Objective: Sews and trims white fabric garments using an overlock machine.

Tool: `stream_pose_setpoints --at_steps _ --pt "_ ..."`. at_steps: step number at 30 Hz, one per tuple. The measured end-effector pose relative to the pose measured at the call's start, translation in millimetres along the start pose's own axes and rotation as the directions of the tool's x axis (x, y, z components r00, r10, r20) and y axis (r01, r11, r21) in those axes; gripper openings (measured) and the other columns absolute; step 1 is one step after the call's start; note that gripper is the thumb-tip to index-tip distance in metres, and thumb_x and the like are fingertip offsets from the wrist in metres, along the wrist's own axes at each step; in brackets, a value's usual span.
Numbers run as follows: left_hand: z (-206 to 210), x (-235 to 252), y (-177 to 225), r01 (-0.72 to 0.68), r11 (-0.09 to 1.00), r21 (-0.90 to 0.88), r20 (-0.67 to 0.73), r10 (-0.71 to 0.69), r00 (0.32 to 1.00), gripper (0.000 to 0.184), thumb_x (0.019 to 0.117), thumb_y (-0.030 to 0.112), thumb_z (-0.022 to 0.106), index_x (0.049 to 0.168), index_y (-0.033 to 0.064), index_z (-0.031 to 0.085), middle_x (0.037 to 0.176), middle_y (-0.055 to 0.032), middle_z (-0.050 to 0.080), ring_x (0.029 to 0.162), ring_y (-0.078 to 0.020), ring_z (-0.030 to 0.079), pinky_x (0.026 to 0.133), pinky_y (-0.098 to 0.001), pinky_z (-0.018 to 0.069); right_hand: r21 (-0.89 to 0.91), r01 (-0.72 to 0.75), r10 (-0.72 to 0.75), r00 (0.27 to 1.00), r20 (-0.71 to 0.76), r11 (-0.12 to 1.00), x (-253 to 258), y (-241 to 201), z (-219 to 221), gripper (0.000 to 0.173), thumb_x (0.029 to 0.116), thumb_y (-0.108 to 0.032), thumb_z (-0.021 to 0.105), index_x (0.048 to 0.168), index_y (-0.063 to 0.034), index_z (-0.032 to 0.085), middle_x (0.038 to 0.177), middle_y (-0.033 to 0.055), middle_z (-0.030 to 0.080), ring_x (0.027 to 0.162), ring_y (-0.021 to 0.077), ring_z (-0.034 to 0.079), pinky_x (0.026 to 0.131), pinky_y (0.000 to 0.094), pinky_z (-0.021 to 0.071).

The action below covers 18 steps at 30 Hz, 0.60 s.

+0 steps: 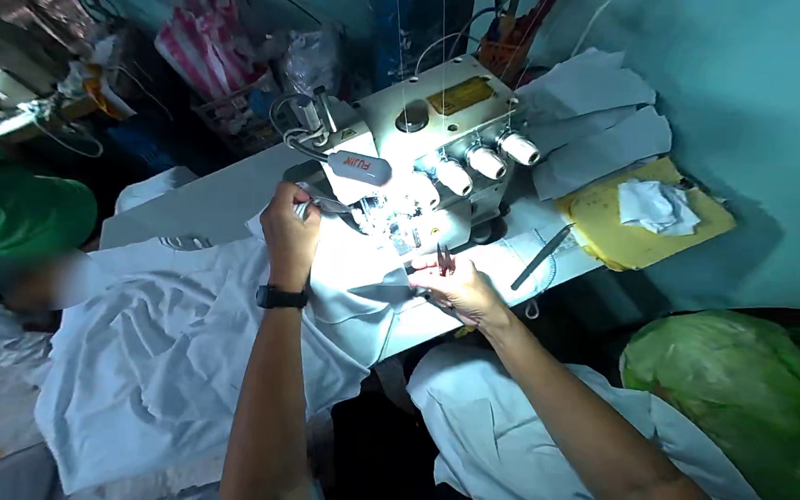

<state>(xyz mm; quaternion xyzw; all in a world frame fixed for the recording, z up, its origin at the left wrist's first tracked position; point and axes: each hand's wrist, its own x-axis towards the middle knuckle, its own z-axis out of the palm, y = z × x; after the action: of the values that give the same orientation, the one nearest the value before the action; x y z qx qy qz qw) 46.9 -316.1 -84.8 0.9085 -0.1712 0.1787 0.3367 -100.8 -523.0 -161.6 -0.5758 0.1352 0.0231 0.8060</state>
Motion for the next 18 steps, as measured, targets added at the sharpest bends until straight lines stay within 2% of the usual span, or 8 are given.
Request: stream_pose_setpoints --at_steps 3,6,8,10,11,13,15,18 --pt "-21 -32 -6 -0.161 0.983 -0.089 0.011 0.162 0.987 0.024 0.0959 0.004 0.061 0.116 -0.0081 0.061 0.13 -0.0227 0.063 0.122 -0.0296 0.062 0.104 -0.0429 0.0497 0.022 0.081 -0.077 0.988 -0.131 0.996 -10 11 -6 0.019 0.1028 -0.008 0.057 0.092 -0.0024 0.071 0.069 -0.0005 0.068 0.043 0.0 0.045 0.043 0.0159 0.04" --pt "-46 -87 -2 -0.312 0.943 -0.113 -0.025 0.312 0.95 0.034 0.0952 0.025 0.065 0.112 -0.0047 0.062 0.145 -0.0227 0.052 0.139 -0.0295 0.048 0.112 -0.044 0.043 -0.161 0.335 -0.367 0.896 -0.251 0.928 -22 17 -6 0.023 0.1019 -0.008 0.052 0.085 -0.0076 0.068 0.071 -0.0066 0.069 0.05 -0.0041 0.053 0.049 0.0136 0.0459" --pt "-39 -136 -9 -0.352 0.932 -0.088 -0.046 0.349 0.936 0.041 0.0923 0.044 0.07 0.116 0.0135 0.058 0.151 -0.0084 0.045 0.149 -0.0218 0.033 0.121 -0.0439 0.0319 -0.388 0.542 -0.623 0.774 -0.114 0.745 -29 30 2 0.016 0.0961 -0.007 0.06 0.083 -0.0017 0.068 0.078 -0.0029 0.07 0.068 -0.004 0.063 0.066 0.0142 0.0547" --pt "-14 -174 -21 -0.357 0.931 0.068 -0.081 0.362 0.929 0.034 0.0924 0.038 0.068 0.119 0.0212 0.054 0.152 -0.0064 0.044 0.152 -0.0267 0.027 0.123 -0.0537 0.0203 -0.583 0.673 -0.771 0.625 0.12 0.456 -31 47 20 0.029 0.0896 -0.028 0.077 0.09 0.0006 0.074 0.086 0.0089 0.073 0.078 0.0107 0.069 0.071 0.0266 0.0579" --pt "-3 -183 -27 -0.334 0.929 0.157 -0.11 0.353 0.929 0.026 0.0946 0.032 0.064 0.115 0.0198 0.055 0.15 -0.0099 0.046 0.151 -0.0314 0.028 0.122 -0.0572 0.0187 -0.666 0.672 -0.784 0.584 0.209 0.323 -31 54 32 0.04 0.0868 -0.038 0.079 0.096 0.0 0.076 0.09 0.0131 0.074 0.077 0.0188 0.071 0.067 0.0339 0.0591" --pt "7 -180 -30 -0.283 0.947 0.151 -0.174 0.308 0.935 0.013 0.1004 0.025 0.059 0.105 0.0146 0.063 0.15 -0.0166 0.049 0.151 -0.0385 0.027 0.12 -0.0622 0.0171 -0.723 0.654 -0.741 0.596 0.309 0.224 -32 65 50 0.03 0.0875 -0.029 0.076 0.097 0.0001 0.076 0.09 0.0156 0.072 0.066 0.0245 0.07 0.053 0.0379 0.056" --pt "-6 -160 -16 -0.291 0.956 0.025 -0.178 0.291 0.94 0.02 0.1066 0.03 0.051 0.099 0.0167 0.063 0.147 -0.0042 0.055 0.152 -0.026 0.029 0.123 -0.0573 0.0147 -0.64 0.699 -0.699 0.629 0.339 0.318 -36 59 55 0.014 0.0889 -0.014 0.067 0.087 -0.0006 0.074 0.083 0.013 0.071 0.064 0.0216 0.068 0.052 0.0344 0.0533" --pt "-34 -126 21 -0.363 0.896 -0.257 -0.111 0.346 0.932 0.013 0.1068 0.026 0.053 0.101 0.0169 0.061 0.113 0.008 0.069 0.128 -0.0046 0.056 0.123 -0.0462 0.0289 -0.344 0.717 -0.609 0.697 0.378 0.606 -46 36 42 0.018 0.0937 -0.012 0.067 0.084 0.0024 0.071 0.077 0.009 0.068 0.068 0.0052 0.059 0.063 0.0172 0.0478"
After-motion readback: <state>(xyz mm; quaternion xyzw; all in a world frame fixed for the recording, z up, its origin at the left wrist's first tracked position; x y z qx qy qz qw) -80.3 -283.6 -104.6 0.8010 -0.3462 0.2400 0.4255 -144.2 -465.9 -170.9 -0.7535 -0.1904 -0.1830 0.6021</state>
